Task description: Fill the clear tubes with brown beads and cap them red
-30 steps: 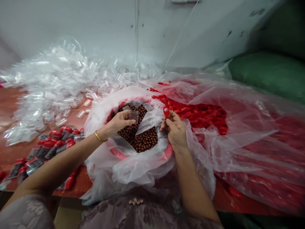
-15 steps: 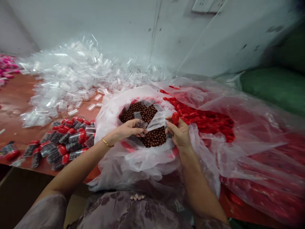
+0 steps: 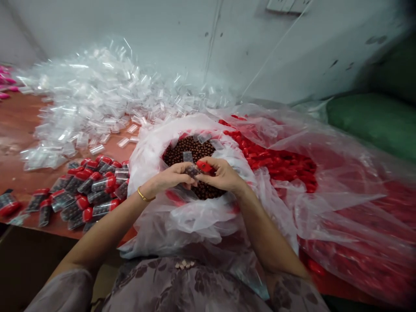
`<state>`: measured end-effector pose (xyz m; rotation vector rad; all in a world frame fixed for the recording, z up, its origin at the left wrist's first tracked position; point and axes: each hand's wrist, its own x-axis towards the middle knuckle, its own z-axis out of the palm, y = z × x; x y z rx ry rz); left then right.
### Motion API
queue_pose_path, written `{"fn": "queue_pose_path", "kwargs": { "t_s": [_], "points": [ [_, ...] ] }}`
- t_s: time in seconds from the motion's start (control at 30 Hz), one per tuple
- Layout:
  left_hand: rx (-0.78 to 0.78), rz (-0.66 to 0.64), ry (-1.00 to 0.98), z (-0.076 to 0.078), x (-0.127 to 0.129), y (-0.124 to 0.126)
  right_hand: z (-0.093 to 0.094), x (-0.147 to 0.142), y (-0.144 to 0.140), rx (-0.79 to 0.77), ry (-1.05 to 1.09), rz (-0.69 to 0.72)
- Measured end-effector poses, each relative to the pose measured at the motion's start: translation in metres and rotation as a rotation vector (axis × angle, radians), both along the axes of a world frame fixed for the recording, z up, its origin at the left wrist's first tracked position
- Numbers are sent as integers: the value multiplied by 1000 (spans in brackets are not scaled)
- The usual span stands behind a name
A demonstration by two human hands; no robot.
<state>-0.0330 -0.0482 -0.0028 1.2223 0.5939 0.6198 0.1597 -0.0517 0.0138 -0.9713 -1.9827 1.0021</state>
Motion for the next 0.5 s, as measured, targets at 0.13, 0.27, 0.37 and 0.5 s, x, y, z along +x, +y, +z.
{"fn": "queue_pose_path", "kwargs": {
  "t_s": [0.13,0.27,0.37,0.5],
  "points": [
    [4,65,-32,-2,2,1,-3,1,3,-1,64,-159],
    [30,115,-26,-9,5,3,-10,2,3,-196,178,-229],
    [72,90,16,-11,5,3,-17,1,-1,-256,216,-218],
    [113,98,45,-9,4,1,-23,-4,-7,-255,233,-225]
  ]
}}
